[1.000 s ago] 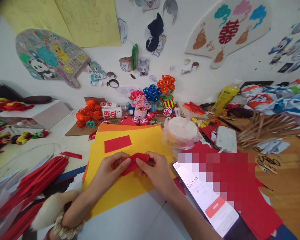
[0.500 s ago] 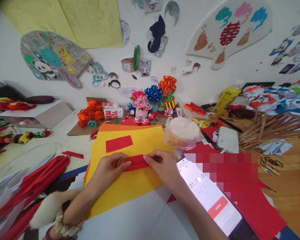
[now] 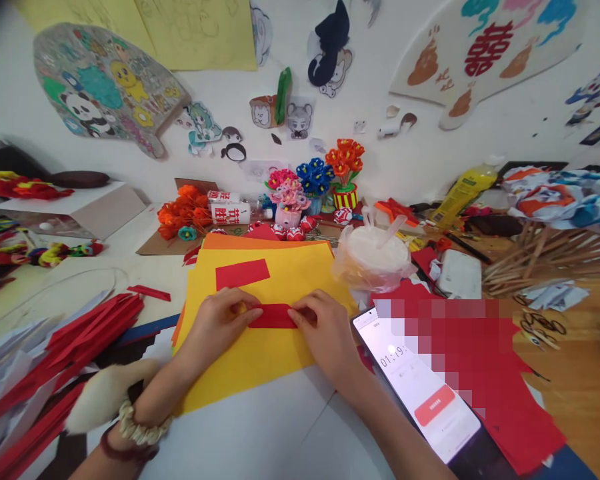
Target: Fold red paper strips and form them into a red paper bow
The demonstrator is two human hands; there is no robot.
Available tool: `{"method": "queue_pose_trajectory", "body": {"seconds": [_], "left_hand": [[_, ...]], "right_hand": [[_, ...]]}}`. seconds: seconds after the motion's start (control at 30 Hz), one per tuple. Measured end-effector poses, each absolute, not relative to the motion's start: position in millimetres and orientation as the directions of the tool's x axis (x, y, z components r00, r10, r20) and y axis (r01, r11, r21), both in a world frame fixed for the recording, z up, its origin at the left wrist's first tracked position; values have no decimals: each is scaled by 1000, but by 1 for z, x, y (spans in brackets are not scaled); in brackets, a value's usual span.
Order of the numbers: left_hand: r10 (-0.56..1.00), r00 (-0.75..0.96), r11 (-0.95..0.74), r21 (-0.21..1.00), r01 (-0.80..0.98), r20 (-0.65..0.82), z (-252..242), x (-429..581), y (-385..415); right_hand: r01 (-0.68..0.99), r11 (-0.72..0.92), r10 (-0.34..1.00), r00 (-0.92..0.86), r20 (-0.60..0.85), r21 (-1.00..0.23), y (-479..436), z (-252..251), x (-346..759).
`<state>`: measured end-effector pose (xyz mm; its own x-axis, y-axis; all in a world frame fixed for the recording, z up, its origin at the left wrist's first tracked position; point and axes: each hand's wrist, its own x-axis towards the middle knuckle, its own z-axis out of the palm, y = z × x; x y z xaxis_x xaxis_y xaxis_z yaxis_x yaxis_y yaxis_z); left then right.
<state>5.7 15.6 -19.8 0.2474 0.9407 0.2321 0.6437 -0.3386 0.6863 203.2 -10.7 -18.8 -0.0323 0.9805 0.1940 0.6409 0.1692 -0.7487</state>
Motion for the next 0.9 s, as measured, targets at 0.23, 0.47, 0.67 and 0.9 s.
{"method": "queue_pose_trajectory", "body": {"seconds": [0.23,0.47,0.67,0.9], "left_hand": [[946,238,-325,654,683,220,-15,-1,18],[944,298,-310,694,650,142,-14,0,18],[939,304,-327,691,645,161,-14,2,16],[938,307,-343,567,749,162,-21,4,17]], "right_hand": [[620,144,988,-44,149,-772,-10,-16,204],[625,152,987,-51,154,-765,-9,-18,205],[634,149,987,-47,154,-759,-9,-18,205],[596,123,992,-88,88,-793,-4,-17,216]]}}
